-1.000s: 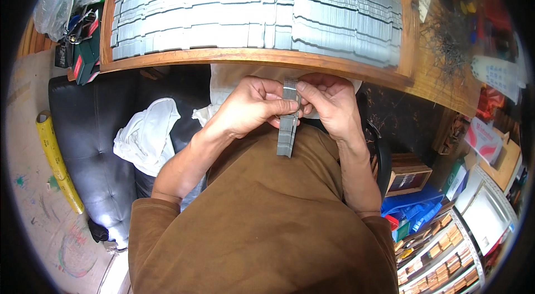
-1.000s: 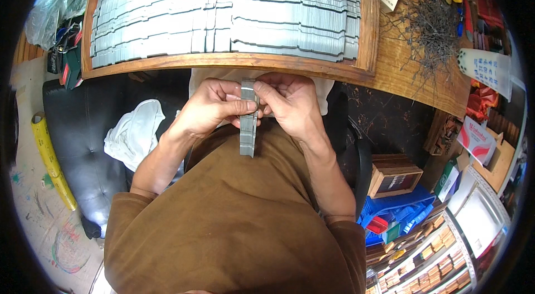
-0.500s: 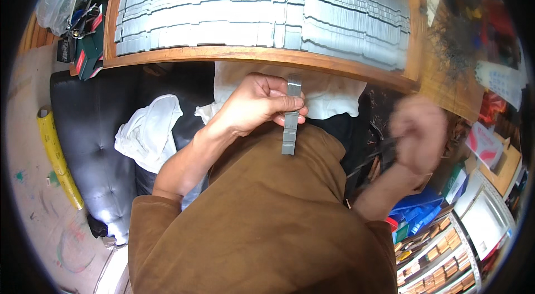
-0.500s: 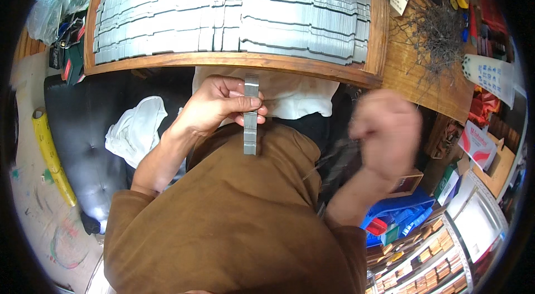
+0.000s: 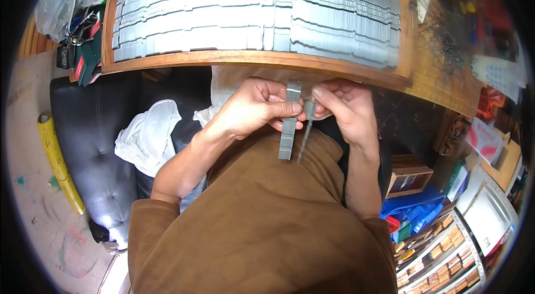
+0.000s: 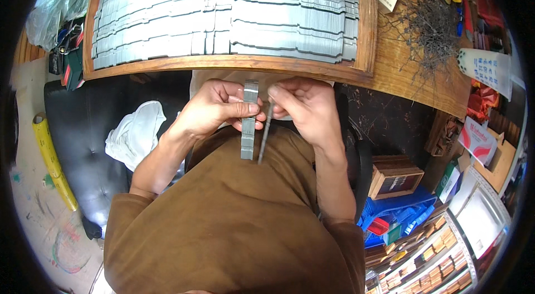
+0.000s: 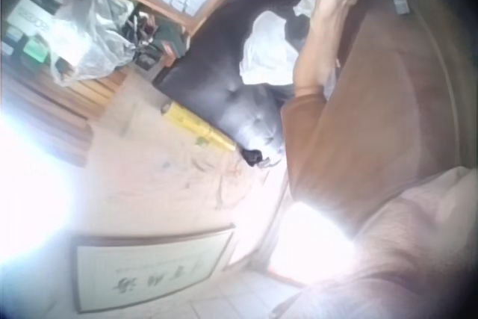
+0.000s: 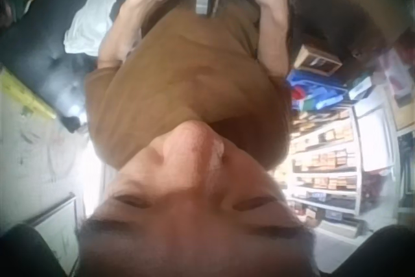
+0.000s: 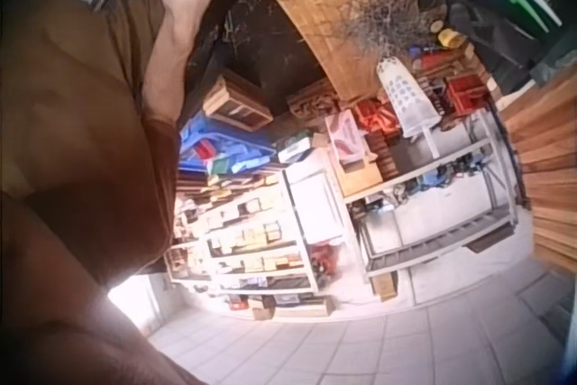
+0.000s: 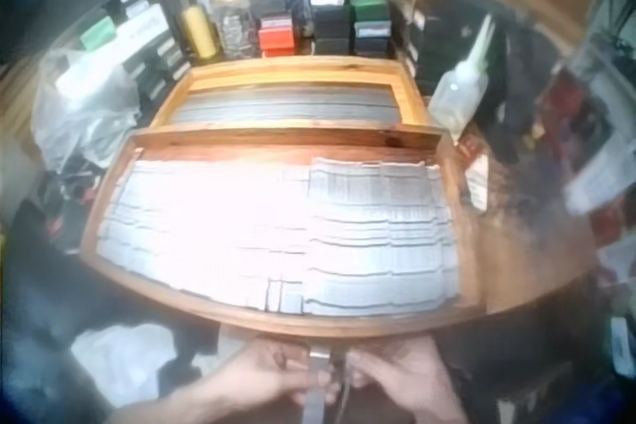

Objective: The person repeatedly picks up small rectangular metal pieces from a wooden tray and joins them together by hand, forming a longer linked strip. The person occasionally places the assembled strip back into the tray and continues adding more pieces.

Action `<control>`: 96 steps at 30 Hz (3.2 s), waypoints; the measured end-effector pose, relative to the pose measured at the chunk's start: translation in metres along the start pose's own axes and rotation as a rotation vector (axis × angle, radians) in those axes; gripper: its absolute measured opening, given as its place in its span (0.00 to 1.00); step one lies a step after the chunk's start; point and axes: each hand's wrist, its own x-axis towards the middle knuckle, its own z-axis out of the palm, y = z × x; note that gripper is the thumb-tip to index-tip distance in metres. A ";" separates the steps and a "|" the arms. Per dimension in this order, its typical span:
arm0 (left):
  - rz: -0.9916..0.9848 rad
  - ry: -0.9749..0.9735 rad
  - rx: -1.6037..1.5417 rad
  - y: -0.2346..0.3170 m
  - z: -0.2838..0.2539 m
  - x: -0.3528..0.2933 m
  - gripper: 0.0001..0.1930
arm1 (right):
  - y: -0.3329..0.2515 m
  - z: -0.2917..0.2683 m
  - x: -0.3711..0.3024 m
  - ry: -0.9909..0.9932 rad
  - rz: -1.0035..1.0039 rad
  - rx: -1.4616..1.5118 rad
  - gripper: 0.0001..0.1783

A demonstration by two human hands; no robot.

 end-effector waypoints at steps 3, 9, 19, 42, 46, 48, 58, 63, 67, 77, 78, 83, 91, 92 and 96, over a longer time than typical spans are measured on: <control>0.016 -0.021 0.024 -0.007 -0.004 0.002 0.10 | 0.002 0.008 0.011 -0.093 -0.005 0.022 0.10; 0.017 -0.017 0.016 -0.012 -0.006 0.004 0.11 | 0.014 0.011 0.016 -0.127 -0.020 0.021 0.10; 0.106 0.051 0.062 -0.012 -0.005 0.003 0.09 | 0.022 0.025 0.017 -0.114 -0.116 0.180 0.10; 0.092 0.049 0.008 -0.012 -0.005 0.003 0.10 | 0.014 0.025 0.016 -0.051 -0.055 0.096 0.07; 0.081 0.060 0.018 -0.013 -0.004 0.002 0.09 | 0.013 0.019 0.017 -0.097 -0.030 0.022 0.06; 0.075 0.063 0.009 -0.013 -0.003 0.001 0.09 | 0.014 0.017 0.017 -0.115 -0.024 -0.007 0.05; 0.079 0.062 0.036 -0.010 -0.001 0.001 0.09 | 0.011 0.023 0.015 -0.061 -0.053 -0.034 0.06; 0.051 0.044 -0.049 -0.010 -0.003 0.001 0.11 | 0.003 0.021 0.001 0.064 -0.023 -0.037 0.07; 0.030 0.056 -0.105 -0.001 -0.003 -0.004 0.13 | -0.035 -0.023 -0.042 0.130 -0.153 -0.131 0.07; 0.014 0.021 -0.055 0.004 0.000 -0.005 0.13 | -0.085 -0.138 -0.068 0.439 -0.487 0.150 0.09; 0.009 0.010 -0.054 0.003 0.000 -0.004 0.13 | -0.076 -0.116 -0.066 0.309 -0.437 -0.023 0.09; -0.021 -0.003 -0.045 0.000 0.004 -0.006 0.10 | -0.018 -0.012 -0.014 -0.065 -0.044 -0.051 0.08; 0.051 0.033 0.024 -0.014 0.000 -0.001 0.09 | 0.012 0.017 0.009 -0.108 -0.034 0.018 0.09; 0.061 0.047 0.048 -0.017 -0.002 0.000 0.09 | 0.012 0.018 0.011 -0.115 -0.041 0.032 0.09; 0.085 0.052 0.058 -0.012 -0.002 -0.003 0.08 | 0.014 0.021 0.014 -0.157 -0.063 0.087 0.08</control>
